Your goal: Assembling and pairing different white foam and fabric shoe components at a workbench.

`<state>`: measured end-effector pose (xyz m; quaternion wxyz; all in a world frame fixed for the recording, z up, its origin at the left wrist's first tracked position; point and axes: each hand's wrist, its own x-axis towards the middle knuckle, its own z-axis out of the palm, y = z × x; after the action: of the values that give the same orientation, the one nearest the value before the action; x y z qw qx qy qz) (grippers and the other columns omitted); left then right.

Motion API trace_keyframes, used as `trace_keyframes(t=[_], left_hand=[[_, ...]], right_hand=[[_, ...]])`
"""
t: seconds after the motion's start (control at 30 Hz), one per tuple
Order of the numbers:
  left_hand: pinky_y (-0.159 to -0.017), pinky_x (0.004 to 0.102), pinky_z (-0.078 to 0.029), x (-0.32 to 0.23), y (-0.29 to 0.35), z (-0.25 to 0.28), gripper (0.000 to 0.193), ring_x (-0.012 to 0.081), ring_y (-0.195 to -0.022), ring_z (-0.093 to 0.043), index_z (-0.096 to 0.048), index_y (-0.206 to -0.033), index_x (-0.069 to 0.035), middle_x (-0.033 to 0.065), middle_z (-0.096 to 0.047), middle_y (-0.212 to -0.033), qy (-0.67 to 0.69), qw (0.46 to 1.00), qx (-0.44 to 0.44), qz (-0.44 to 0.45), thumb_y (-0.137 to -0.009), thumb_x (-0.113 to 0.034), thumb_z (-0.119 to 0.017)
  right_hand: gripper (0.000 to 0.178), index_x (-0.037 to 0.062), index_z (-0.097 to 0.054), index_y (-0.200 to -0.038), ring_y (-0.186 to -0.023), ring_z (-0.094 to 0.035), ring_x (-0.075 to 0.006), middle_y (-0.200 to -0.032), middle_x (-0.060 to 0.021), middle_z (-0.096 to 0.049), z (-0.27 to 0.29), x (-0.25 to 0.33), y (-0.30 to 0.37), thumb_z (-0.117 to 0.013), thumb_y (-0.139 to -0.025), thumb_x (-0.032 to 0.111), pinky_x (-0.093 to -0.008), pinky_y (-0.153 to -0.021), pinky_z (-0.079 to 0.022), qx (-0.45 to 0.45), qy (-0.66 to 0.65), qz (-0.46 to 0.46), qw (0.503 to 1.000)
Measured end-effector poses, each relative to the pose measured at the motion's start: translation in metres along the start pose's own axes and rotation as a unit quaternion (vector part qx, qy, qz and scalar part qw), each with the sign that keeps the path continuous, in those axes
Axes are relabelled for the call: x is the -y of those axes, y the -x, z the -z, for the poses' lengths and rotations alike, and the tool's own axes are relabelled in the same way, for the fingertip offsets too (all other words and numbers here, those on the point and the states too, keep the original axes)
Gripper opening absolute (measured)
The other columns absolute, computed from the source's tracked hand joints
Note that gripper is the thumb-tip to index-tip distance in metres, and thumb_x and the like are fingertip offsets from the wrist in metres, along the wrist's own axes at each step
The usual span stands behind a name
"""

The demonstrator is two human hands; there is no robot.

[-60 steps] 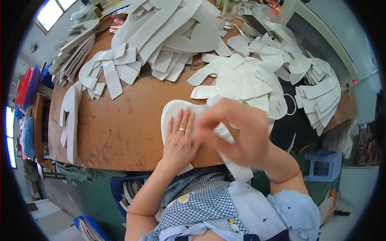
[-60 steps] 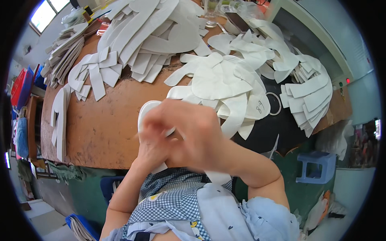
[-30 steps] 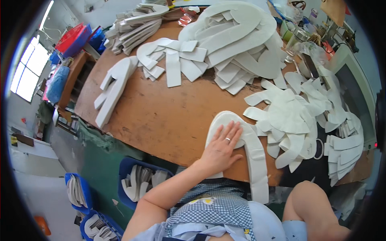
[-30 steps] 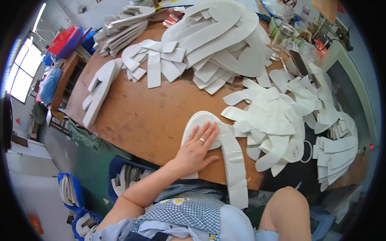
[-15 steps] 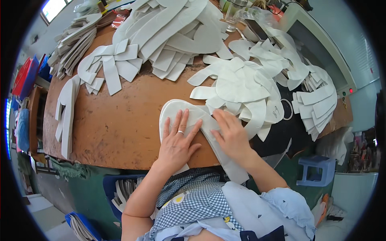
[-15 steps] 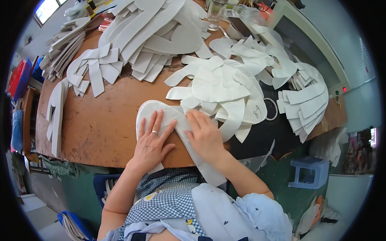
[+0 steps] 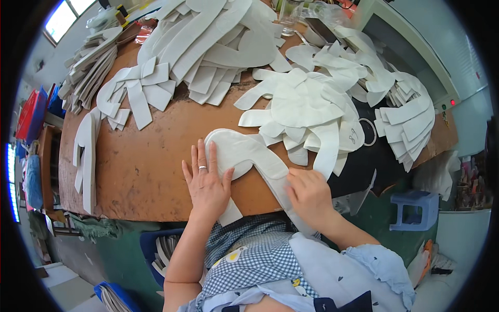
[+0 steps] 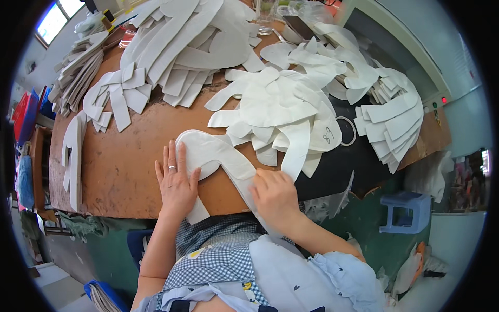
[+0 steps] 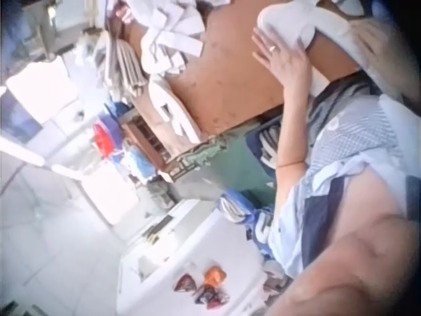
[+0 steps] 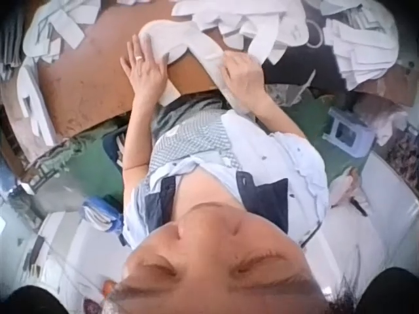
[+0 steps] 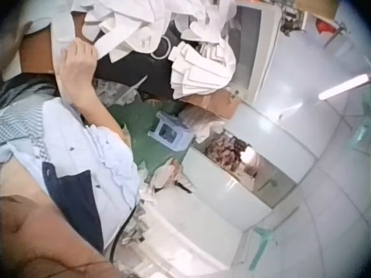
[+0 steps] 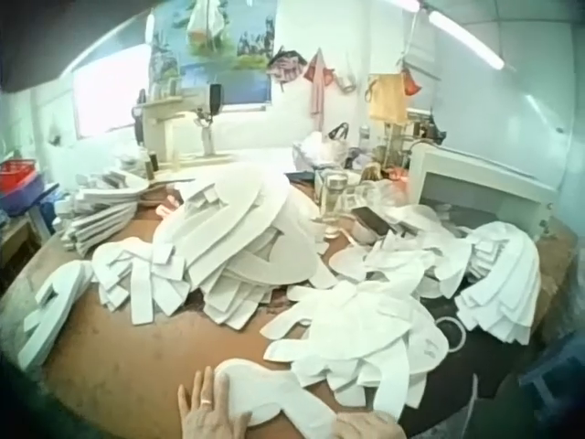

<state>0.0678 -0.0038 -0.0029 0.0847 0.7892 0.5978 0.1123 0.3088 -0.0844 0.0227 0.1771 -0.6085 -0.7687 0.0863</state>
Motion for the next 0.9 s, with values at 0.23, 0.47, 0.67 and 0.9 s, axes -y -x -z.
trace_keyframes(t=[0.23, 0.47, 0.67, 0.9], left_hand=[[-0.121, 0.0556, -0.009, -0.026, -0.018, 0.014, 0.07, 0.035, -0.151, -0.016, -0.032, -0.154, -0.009, 0.0138, -0.026, -0.162, -0.047, 0.992, -0.021, -0.116, -0.096, -0.037, -0.057], [-0.122, 0.051, -0.013, -0.041, -0.025, -0.006, 0.076, 0.0306, -0.151, -0.02, -0.028, -0.154, -0.001, 0.0151, -0.027, -0.161, 0.041, 0.974, 0.052, -0.217, -0.095, -0.039, -0.058], [-0.117, 0.0513, -0.025, -0.04, -0.023, -0.009, 0.07, 0.0396, -0.143, -0.034, -0.037, -0.147, 0.005, 0.0247, -0.04, -0.15, 0.122, 0.98, -0.079, -0.135, -0.088, -0.019, -0.068], [-0.095, 0.0403, -0.051, -0.06, 0.005, 0.017, 0.062, 0.0318, -0.114, -0.06, -0.058, -0.13, -0.002, 0.0166, -0.061, -0.125, 0.316, 0.928, -0.048, -0.189, -0.074, -0.011, -0.082]], right_hand=[[0.032, 0.0037, -0.062, -0.101, -0.088, -0.06, -0.0293, -0.093, -0.0094, -0.06, -0.009, -0.002, -0.011, -0.079, -0.079, 0.018, -0.0384, -0.077, -0.05, -0.101, -0.09, -0.112, 0.985], [0.033, 0.0037, -0.06, -0.096, -0.085, -0.06, -0.0264, -0.092, -0.009, -0.059, -0.016, -0.004, -0.013, -0.083, -0.073, 0.01, -0.0358, -0.07, -0.051, -0.141, -0.155, -0.103, 0.973], [0.025, 0.002, -0.06, -0.091, -0.071, -0.058, -0.016, -0.085, -0.0051, -0.059, -0.01, -0.004, -0.02, -0.08, -0.078, 0.007, -0.03, -0.062, -0.05, -0.105, -0.27, -0.146, 0.946], [0.026, -0.0012, -0.068, -0.113, -0.084, -0.063, -0.007, -0.096, -0.0029, -0.07, 0.022, 0.0, -0.036, -0.07, -0.089, 0.006, -0.0222, -0.076, -0.051, 0.079, -0.524, -0.192, 0.826]])
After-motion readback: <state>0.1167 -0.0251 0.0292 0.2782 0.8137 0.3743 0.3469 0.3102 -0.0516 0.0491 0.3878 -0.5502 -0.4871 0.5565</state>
